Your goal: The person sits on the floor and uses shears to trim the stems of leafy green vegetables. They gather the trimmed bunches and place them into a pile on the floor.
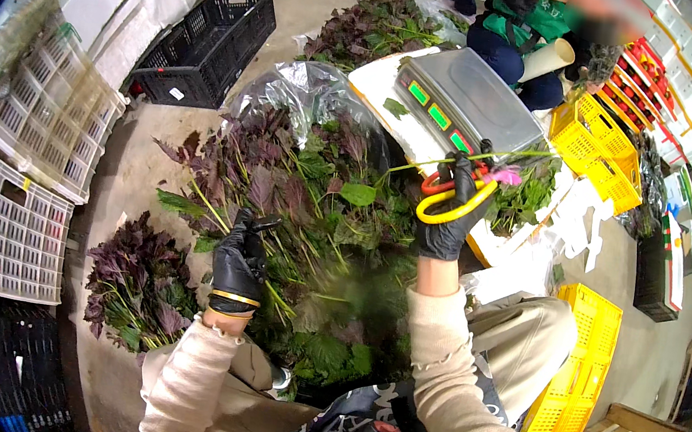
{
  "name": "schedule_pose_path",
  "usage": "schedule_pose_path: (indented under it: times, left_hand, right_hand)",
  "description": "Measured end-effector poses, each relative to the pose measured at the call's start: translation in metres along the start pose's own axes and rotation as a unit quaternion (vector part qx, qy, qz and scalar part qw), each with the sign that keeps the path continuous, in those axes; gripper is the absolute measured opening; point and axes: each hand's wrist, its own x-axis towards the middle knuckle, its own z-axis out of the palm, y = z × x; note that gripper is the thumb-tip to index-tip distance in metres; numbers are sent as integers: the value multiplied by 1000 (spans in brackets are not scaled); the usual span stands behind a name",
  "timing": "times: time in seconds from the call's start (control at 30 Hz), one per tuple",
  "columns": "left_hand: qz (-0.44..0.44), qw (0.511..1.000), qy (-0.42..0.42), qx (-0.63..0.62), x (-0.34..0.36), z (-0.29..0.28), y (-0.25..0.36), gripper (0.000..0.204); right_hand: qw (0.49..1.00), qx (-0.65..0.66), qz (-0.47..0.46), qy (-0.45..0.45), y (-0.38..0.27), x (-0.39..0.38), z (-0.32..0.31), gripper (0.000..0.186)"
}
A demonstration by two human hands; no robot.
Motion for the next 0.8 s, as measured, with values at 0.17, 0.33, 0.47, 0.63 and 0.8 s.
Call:
schedule_pose_path:
  times: [0.17,0.33,0.47,0.63,0.8]
  left_hand:
    - [9,998,-57,-31,-7,11,-5,20]
    - [-29,992,-69,-103,-5,14,-4,20]
    - [-34,989,-74,-122,-19,23,8,20]
    - [-60,972,-139,-181,-4,6,-3,26]
    - [141,968,-208,4,27,-5,-40,39]
  right_hand:
    - [998,54,-3,-18,2,-4,0,30]
    - [990,34,-78,-114,-17,-16,77,25]
    - [949,14,-214,-230,-63,-2,135,24]
    - [948,13,-146,-281,-43,-12,161,19]
    - [955,-107,-41,-273,-2,-72,131,30]
